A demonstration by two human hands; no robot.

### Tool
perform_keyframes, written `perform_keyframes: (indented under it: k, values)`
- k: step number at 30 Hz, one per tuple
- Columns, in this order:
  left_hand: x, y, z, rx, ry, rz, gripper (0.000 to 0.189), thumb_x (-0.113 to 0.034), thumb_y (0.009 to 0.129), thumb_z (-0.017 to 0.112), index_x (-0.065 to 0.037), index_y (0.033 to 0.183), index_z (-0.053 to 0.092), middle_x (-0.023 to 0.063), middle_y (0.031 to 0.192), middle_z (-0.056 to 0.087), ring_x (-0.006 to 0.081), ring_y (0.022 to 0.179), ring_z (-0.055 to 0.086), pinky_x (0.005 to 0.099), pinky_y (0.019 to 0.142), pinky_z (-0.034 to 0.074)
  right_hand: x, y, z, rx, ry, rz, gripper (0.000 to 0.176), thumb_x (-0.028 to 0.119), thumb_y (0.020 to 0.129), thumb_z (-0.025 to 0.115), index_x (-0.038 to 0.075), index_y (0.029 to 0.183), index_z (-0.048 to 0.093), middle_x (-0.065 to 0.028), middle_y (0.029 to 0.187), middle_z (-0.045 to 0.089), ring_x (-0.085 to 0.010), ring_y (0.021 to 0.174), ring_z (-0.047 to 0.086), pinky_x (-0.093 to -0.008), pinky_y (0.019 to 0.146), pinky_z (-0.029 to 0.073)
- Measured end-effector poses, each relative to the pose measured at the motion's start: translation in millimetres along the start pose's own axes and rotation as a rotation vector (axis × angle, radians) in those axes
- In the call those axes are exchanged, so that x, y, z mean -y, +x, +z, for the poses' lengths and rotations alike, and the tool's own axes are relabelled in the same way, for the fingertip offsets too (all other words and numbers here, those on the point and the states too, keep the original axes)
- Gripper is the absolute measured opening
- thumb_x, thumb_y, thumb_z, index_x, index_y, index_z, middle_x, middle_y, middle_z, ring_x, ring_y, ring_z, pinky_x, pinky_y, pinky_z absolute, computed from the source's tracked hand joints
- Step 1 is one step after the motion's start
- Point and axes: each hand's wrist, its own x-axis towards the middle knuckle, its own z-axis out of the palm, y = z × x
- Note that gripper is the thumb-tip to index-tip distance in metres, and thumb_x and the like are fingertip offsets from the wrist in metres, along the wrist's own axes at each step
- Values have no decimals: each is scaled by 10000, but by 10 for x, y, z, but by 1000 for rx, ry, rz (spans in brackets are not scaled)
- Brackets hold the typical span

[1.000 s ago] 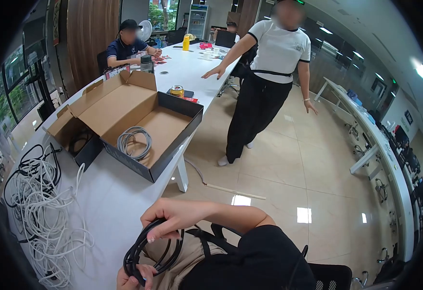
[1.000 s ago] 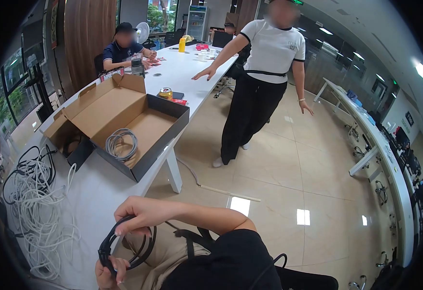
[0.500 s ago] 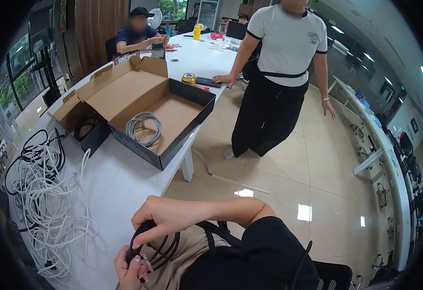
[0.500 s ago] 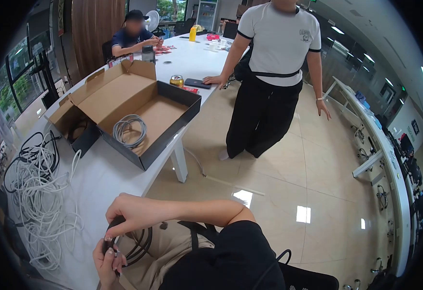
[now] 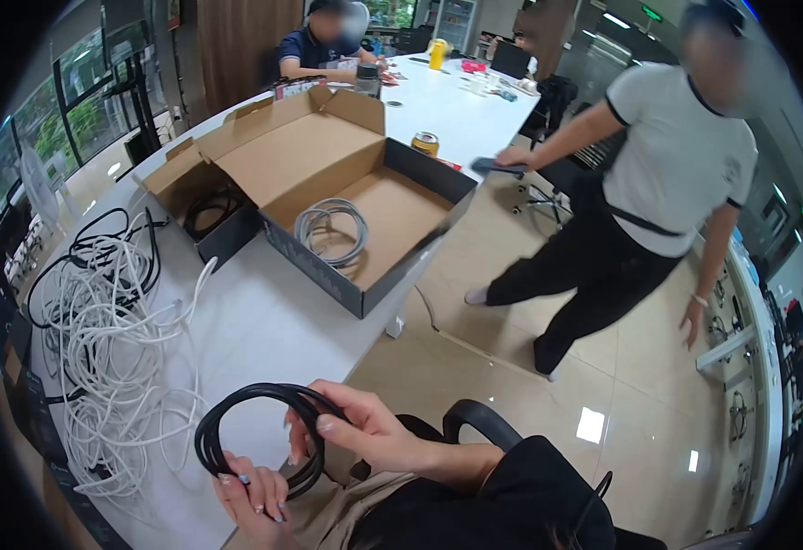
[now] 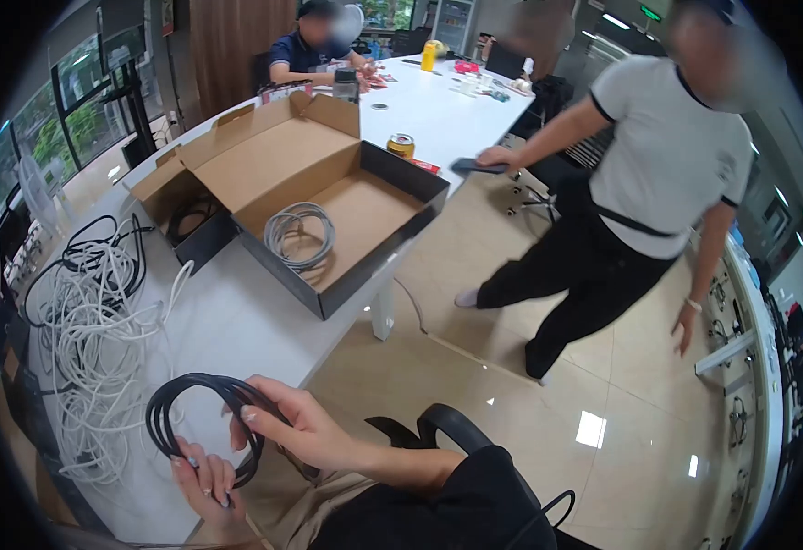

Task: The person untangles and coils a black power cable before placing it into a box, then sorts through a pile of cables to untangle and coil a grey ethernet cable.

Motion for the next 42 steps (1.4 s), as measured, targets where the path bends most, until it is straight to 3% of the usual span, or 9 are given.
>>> perform_keyframes:
  k: [8,14,16,17,20,21,24,33,42]
  values:
    - [289,-77,-86,223,-70,59,154,-232,931,421,-84,895,405,-4,563,372,84,425,355,245,452,346,-87,205,137,-251,-522,-71,219,129,944,348,-17,1012,496,34,577,415,-13,427,391,-164,413,300]
    - [-151,82,-136,427,269,-133,444,-153,807,588,7,1163,377,139,1012,508,207,918,529,340,838,421,-198,412,-10,-136,-589,-103,218,157,942,387,-9,912,526,72,551,364,13,438,302,-165,394,201]
    - [-214,134,-190,364,130,-76,473,-142,823,573,19,1208,348,144,1027,516,205,910,535,336,834,427,-201,432,57,-43,-711,-90,237,166,947,379,-16,894,521,73,545,355,13,438,288,-169,392,203]
    - [-245,148,-169,269,255,-12,376,-171,871,520,17,1164,377,83,864,519,128,725,531,265,690,443,-227,449,130,-38,-792,-115,244,163,950,374,-18,874,519,71,535,346,10,432,275,-170,388,204]
    - [-205,154,-286,274,-84,-117,294,-238,921,452,3,1084,407,-8,650,418,43,500,393,196,495,345,-376,480,176,-25,-751,-58,235,152,948,380,-18,870,523,68,528,342,9,424,270,-172,379,196]
    - [-215,145,-221,211,-66,-97,322,-325,934,422,-8,992,418,-61,548,275,13,416,229,187,416,215,-418,489,183,-31,-713,-29,252,166,951,374,-22,881,526,55,518,352,3,401,281,-171,361,215]
    - [-258,123,-236,234,-141,-99,370,-403,925,406,-35,961,428,-71,520,263,17,403,231,190,404,202,-387,472,219,-70,-362,202,196,122,933,414,-20,947,548,28,540,419,-22,462,366,-193,416,285]
    - [-372,232,-313,-208,-177,116,327,-404,954,306,-108,905,434,-66,560,292,26,381,206,186,362,164,-729,425,121,246,-87,118,602,314,820,608,-54,1242,388,-96,886,579,-168,825,582,-281,761,447]
    - [-98,270,-308,-227,-226,191,257,-360,965,275,-129,922,377,-16,737,398,38,415,247,184,411,208,-867,441,257,-129,-98,214,356,94,911,451,-48,1235,409,-96,803,572,-130,645,589,-227,574,496]
